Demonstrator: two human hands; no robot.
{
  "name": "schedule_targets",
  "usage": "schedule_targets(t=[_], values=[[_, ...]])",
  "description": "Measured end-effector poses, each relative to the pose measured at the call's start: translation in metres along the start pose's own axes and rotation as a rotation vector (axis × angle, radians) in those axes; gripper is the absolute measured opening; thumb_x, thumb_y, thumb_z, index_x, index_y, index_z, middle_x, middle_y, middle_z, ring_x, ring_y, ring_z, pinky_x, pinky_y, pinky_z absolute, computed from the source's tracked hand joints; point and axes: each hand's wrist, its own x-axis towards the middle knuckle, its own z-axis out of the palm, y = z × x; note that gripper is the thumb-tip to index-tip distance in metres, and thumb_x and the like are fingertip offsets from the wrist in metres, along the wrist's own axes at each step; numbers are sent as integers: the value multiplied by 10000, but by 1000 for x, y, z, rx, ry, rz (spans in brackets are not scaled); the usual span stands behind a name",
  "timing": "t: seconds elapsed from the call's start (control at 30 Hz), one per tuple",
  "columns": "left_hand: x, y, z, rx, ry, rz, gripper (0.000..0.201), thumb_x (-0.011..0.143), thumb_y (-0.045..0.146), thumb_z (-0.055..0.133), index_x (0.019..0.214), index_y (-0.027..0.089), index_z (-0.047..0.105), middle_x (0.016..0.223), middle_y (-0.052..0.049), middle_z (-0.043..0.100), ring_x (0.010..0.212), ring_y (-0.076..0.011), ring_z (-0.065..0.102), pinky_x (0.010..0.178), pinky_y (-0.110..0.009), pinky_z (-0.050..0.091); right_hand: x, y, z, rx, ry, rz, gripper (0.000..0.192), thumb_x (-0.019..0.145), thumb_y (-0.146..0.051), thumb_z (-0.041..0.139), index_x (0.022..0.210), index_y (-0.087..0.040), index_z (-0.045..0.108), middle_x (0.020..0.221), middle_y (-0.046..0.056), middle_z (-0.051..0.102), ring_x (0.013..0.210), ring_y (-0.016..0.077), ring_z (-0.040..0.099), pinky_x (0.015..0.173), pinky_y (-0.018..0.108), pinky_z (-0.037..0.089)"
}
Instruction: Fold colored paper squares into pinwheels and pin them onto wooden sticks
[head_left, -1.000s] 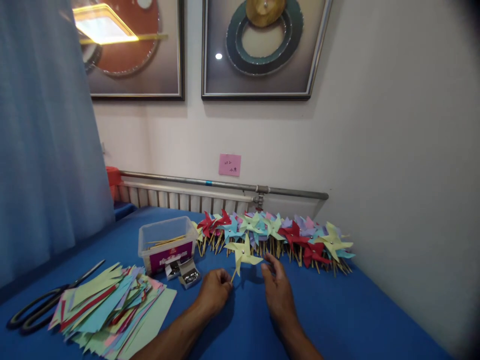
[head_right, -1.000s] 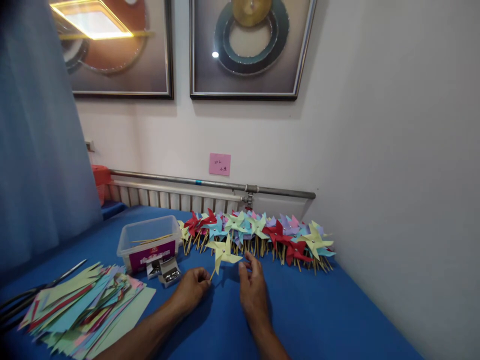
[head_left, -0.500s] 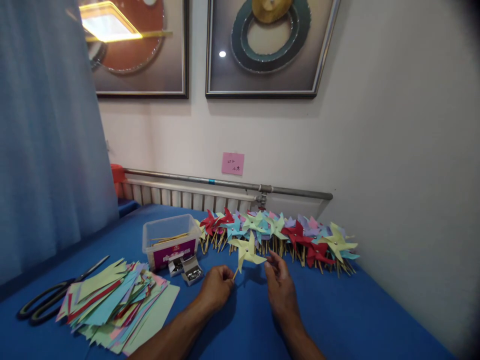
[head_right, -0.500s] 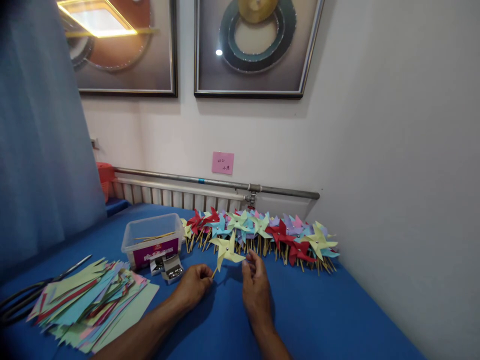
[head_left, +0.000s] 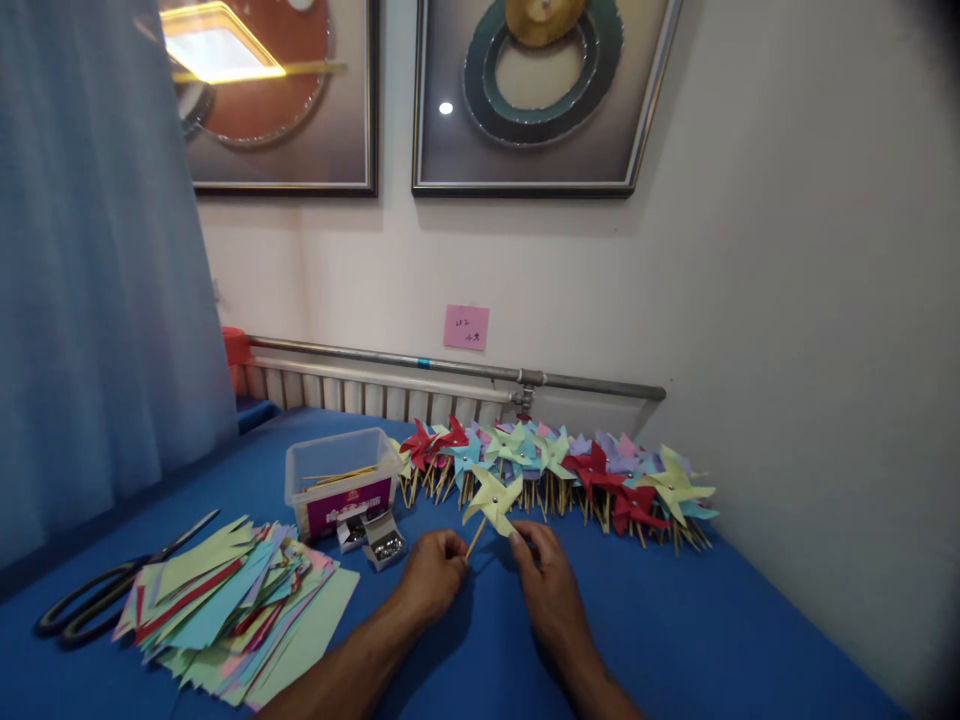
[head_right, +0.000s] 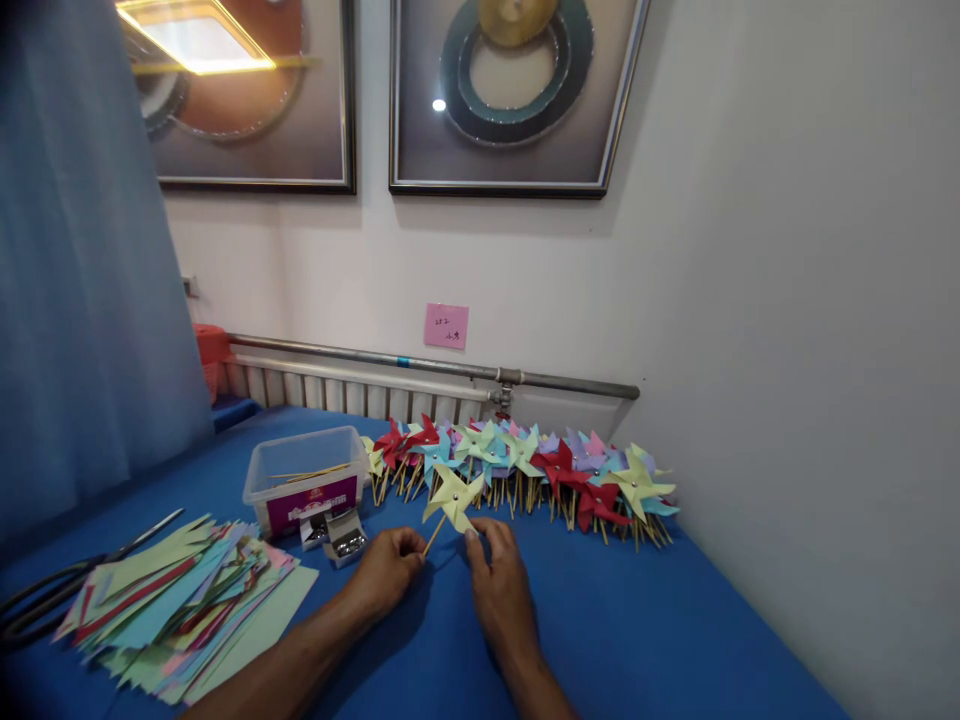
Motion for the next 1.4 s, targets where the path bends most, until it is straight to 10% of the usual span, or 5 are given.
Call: schedule_targets(t=[0.27, 0.6, 1.1, 1.27, 1.4], values=[[-1, 2, 0, -35, 0, 9, 55, 742, 111, 618, 712, 157, 615, 554, 48, 527, 529, -108, 453, 529, -232, 311, -10, -4, 10, -21, -120, -69, 315, 905, -465, 569, 1046, -232, 729, 1059, 88, 724, 1014, 273, 667, 938, 388, 490], [-1, -2, 2, -11, -33, 13, 49, 725, 146, 659, 691, 157, 625, 550, 45, 533, 533, -106, 444, 531, -235, 291, 8, 19, -3, 55, 180, 49, 559, 897, -574, 503, 1309, -203, 581, 1348, 139, 596, 1152, 275, 618, 927, 393, 527], [2, -3, -1, -8, 13, 46, 65, 739, 103, 621, 699, 154, 628, 561, 37, 552, 545, -110, 465, 537, -227, 315, -9, -7, 9, 19, -147, -120, 283, 919, -451, 559, 1014, -254, 738, 1080, 83, 709, 1070, 270, 650, 979, 394, 483], [2, -2, -1, 7, 39, 31, 109, 739, 65, 572, 706, 155, 625, 583, 30, 566, 563, -117, 479, 547, -232, 322, 1, 7, 3, 88, 88, 159, 490, 895, -555, 511, 1198, -190, 630, 1081, 123, 711, 926, 280, 681, 839, 416, 548], [0, 0, -1, 31, 30, 22, 114, 739, 59, 575, 706, 155, 627, 591, 28, 570, 567, -117, 482, 546, -232, 311, 7, 14, -3, 74, 198, 71, 587, 874, -568, 520, 1312, -178, 561, 1323, 157, 591, 1116, 286, 625, 941, 426, 520]])
